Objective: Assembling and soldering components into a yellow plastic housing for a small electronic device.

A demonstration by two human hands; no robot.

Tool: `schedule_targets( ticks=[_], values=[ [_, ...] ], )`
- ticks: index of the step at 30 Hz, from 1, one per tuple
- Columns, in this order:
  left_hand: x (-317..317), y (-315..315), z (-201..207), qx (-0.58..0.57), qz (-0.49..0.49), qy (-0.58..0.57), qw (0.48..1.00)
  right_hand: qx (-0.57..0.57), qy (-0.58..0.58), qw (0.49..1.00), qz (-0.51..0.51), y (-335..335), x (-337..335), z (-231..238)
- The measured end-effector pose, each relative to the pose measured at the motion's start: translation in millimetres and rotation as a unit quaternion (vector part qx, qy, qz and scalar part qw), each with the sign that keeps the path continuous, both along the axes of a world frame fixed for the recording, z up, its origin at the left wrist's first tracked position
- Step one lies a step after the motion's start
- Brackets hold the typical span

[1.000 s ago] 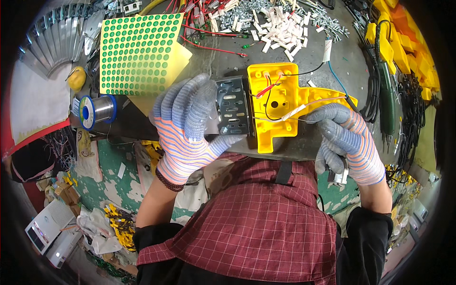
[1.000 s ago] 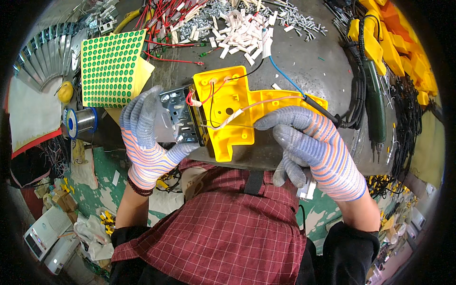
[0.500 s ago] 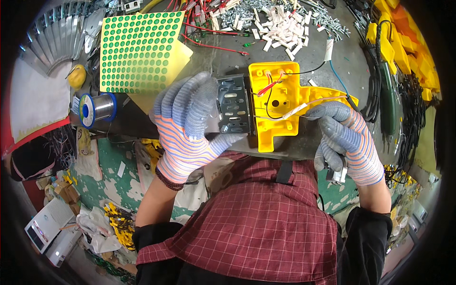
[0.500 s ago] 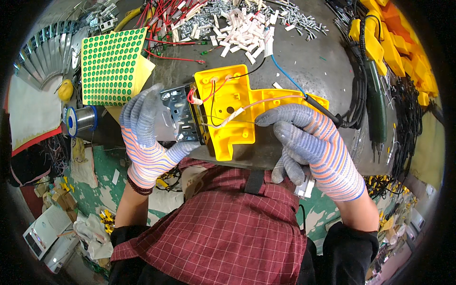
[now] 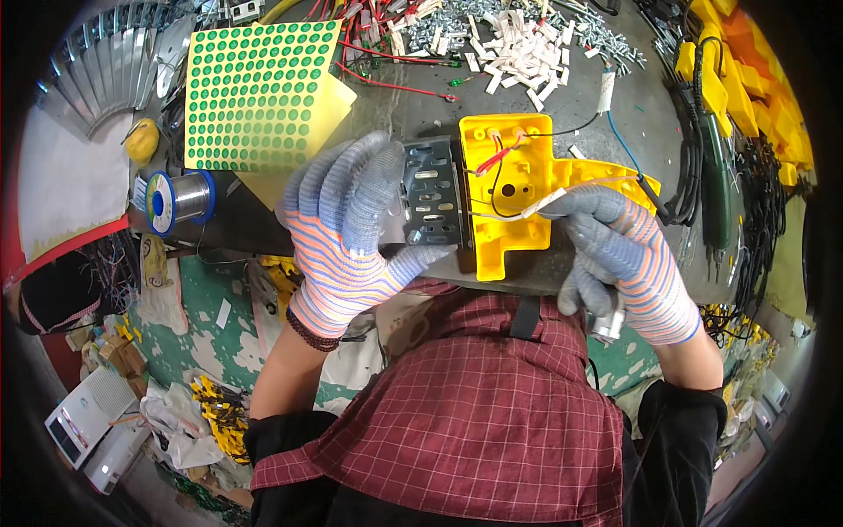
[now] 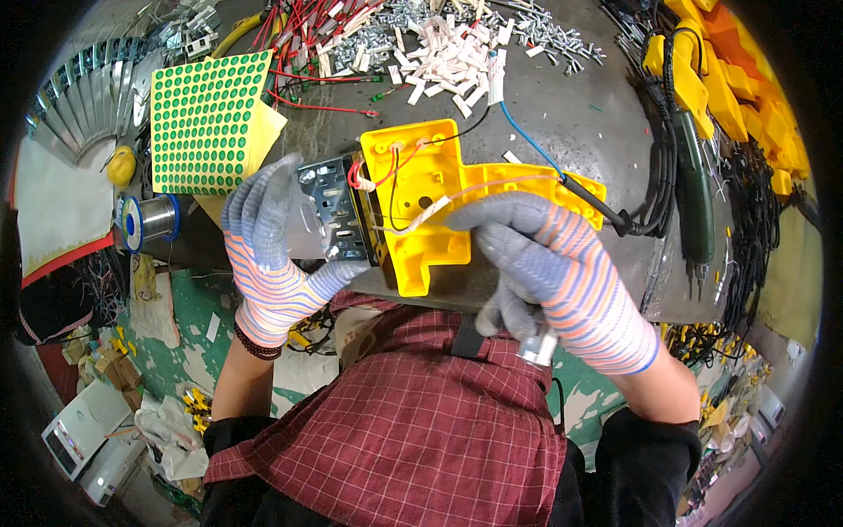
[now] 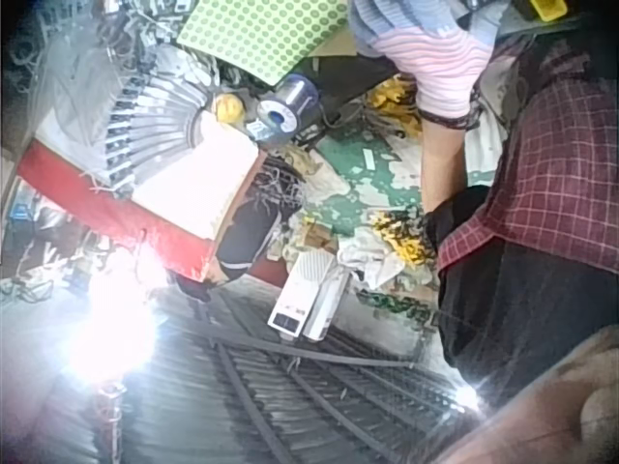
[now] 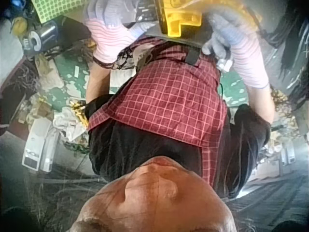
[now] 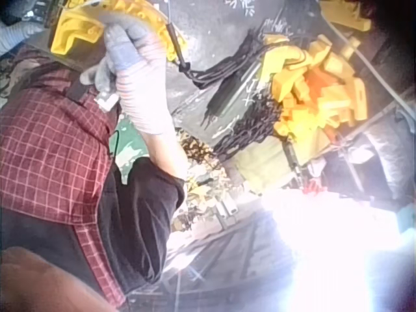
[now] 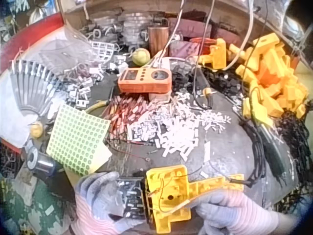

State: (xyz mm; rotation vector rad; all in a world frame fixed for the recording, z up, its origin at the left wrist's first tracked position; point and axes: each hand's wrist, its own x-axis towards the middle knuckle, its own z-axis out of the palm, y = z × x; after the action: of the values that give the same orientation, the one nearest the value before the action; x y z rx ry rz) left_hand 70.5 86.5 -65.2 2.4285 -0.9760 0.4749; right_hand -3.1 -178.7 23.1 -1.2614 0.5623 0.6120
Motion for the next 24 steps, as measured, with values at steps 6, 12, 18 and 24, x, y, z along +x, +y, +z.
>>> schedule_targets(
  ticks=[6, 12, 18, 24],
  values=[
    [8, -7, 16, 0.081, -0.018, 0.074, 0.994, -0.270, -0.202, 0.936, 0.104, 22, 11, -18],
    [1, -16, 16, -0.005, -0.136, 0.055, 0.989, -0.517, -0.419, 0.735, 0.131, 35, 3, -40],
    [2, -35, 11, 0.055, -0.139, 0.011, 0.989, -0.589, -0.405, 0.680, 0.165, 41, 9, -43],
    [0, -39, 22, 0.099, -0.113, 0.029, 0.988, -0.647, -0.393, 0.616, 0.218, 40, 10, -46]
  ],
)
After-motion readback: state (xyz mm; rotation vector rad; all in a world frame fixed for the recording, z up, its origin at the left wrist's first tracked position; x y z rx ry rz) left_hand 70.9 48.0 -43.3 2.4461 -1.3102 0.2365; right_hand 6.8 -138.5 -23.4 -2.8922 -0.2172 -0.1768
